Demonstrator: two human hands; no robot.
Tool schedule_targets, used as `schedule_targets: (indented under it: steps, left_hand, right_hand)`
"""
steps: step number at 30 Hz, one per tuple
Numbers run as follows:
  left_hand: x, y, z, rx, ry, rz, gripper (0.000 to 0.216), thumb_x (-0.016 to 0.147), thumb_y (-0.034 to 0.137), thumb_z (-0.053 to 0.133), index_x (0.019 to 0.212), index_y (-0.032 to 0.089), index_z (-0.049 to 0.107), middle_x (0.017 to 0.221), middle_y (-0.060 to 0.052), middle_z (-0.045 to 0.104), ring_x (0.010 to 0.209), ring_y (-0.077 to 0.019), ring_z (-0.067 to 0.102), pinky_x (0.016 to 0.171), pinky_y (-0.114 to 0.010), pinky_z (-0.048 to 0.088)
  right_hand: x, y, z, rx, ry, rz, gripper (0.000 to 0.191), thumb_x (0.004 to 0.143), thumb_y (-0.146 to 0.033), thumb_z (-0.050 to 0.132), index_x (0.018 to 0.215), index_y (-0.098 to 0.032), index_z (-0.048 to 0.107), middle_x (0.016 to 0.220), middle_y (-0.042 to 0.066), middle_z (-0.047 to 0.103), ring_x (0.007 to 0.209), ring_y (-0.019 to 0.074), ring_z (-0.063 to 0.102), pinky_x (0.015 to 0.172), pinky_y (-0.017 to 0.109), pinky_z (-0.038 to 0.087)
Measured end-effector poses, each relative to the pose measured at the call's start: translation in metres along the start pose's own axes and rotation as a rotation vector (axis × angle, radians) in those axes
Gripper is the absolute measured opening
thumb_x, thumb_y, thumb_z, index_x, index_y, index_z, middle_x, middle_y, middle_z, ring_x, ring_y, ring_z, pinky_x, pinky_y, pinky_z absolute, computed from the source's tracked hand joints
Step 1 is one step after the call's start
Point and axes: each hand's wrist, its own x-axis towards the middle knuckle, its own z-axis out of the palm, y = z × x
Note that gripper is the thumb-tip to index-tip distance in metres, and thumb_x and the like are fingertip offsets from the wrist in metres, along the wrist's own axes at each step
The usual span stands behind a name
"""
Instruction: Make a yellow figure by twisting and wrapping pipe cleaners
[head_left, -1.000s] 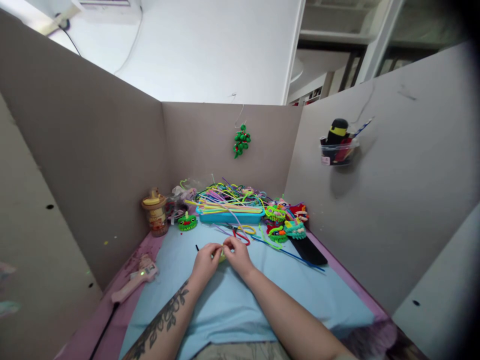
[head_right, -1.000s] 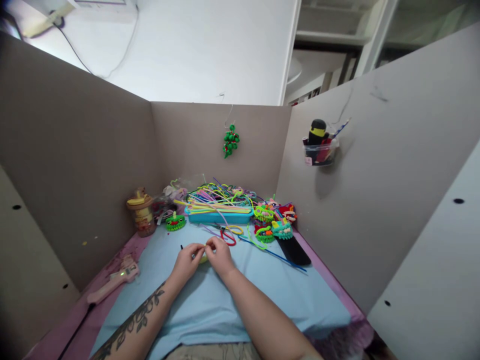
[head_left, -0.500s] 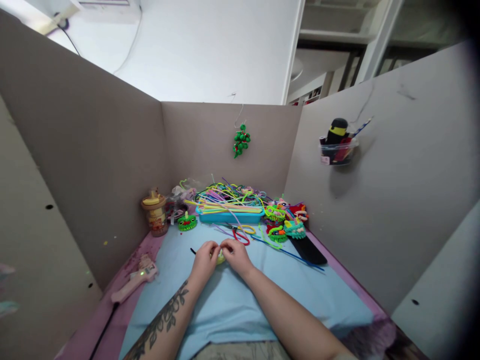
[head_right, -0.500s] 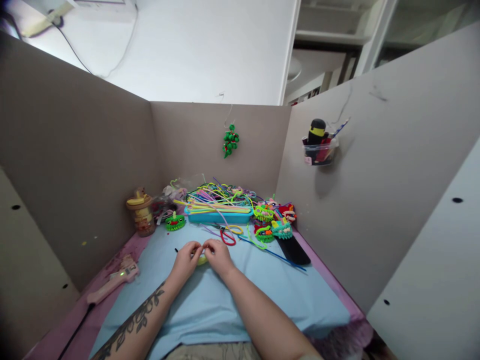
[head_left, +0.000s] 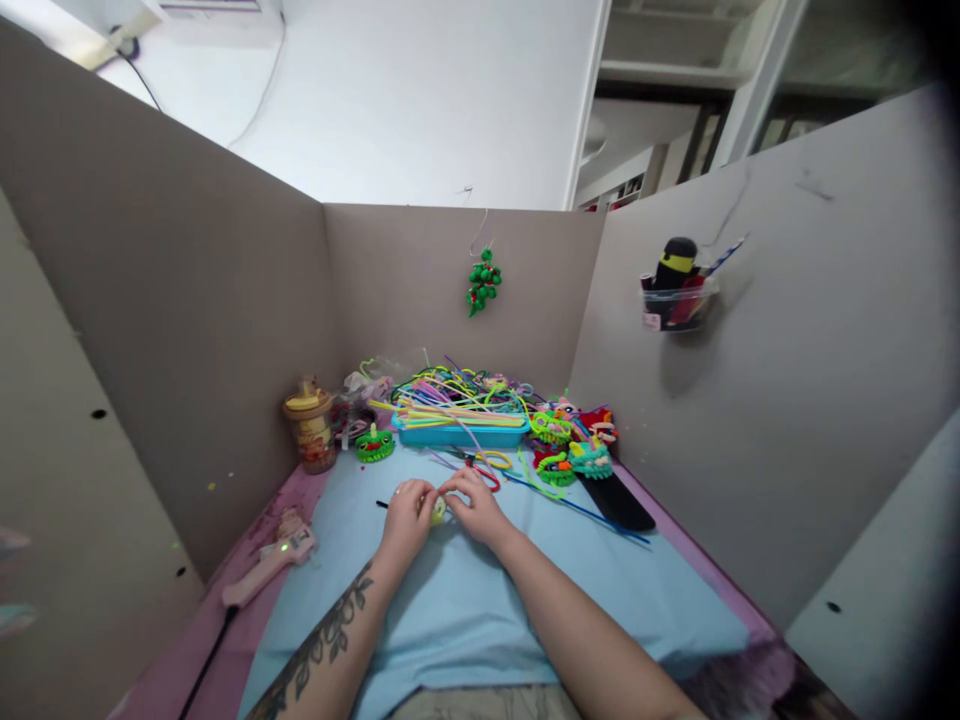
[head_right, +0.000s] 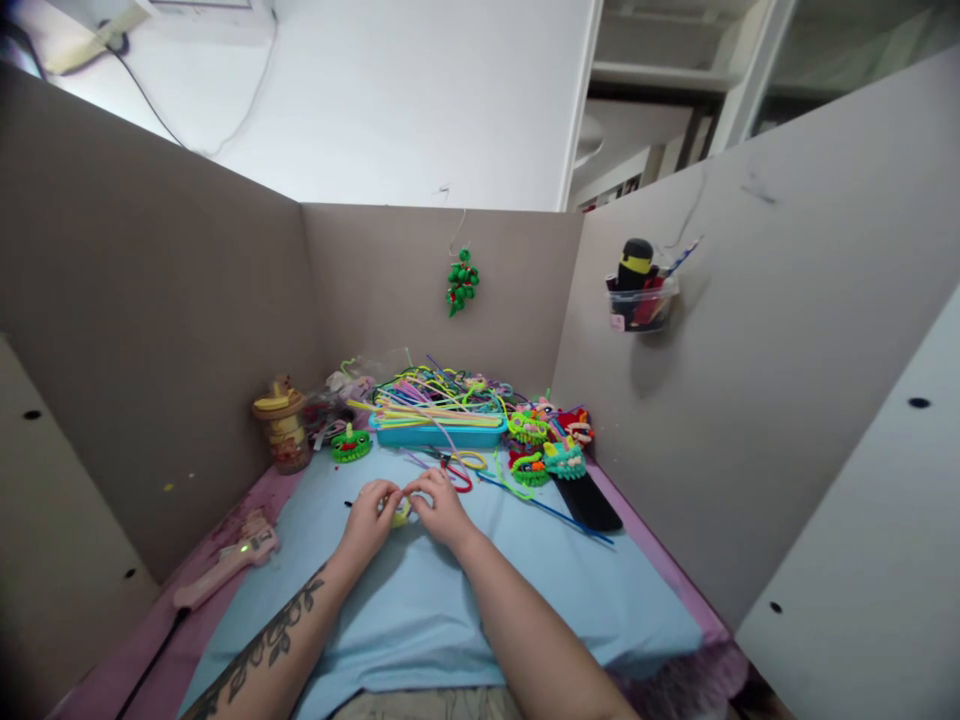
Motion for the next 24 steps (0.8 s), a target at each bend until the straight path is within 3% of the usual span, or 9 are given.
schedule_targets:
  steps: [8,18,24]
  left_hand:
    - [0.0001,0.0061,-0.0035,-0.074,-0.011,0.055,0.021,0.086,0.030,0.042,0.072,0.019,0.053,0.074,-0.004,0.058,0.077,-0.0188,0.051,0.073,-0.031,0.038]
    - [0.0001,0.0071,-0.0057,-0.078,-0.048,0.069,0.022,0.086,0.030,0.043,0.072,0.019,0.055,0.074,-0.005,0.059,0.078,-0.0193,0.052,0.074,-0.032,0.039]
    - [0.0010,0.0087,-0.0068,-0.086,-0.050,0.064,0.023,0.085,0.030,0.044,0.070,0.019,0.056,0.075,-0.006,0.060,0.078,-0.0194,0.053,0.075,-0.032,0.039]
  right_hand:
    - [0.0018,0.0065,-0.0072,0.093,-0.081,0.033,0.007,0.074,-0.020,0.065,0.080,-0.021,0.067,0.089,0.002,0.052,0.090,0.0169,0.050,0.087,0.033,0.037]
    - [-0.0003,0.0054,-0.0019,0.132,-0.132,0.042,0.002,0.076,-0.021,0.061,0.076,-0.019,0.062,0.086,0.001,0.054,0.087,0.0155,0.051,0.083,0.030,0.039]
    - [-0.0017,0.0038,0.0007,0.138,-0.151,0.003,0.015,0.083,-0.027,0.056,0.071,-0.018,0.059,0.082,0.001,0.053,0.083,0.0140,0.051,0.079,0.027,0.040]
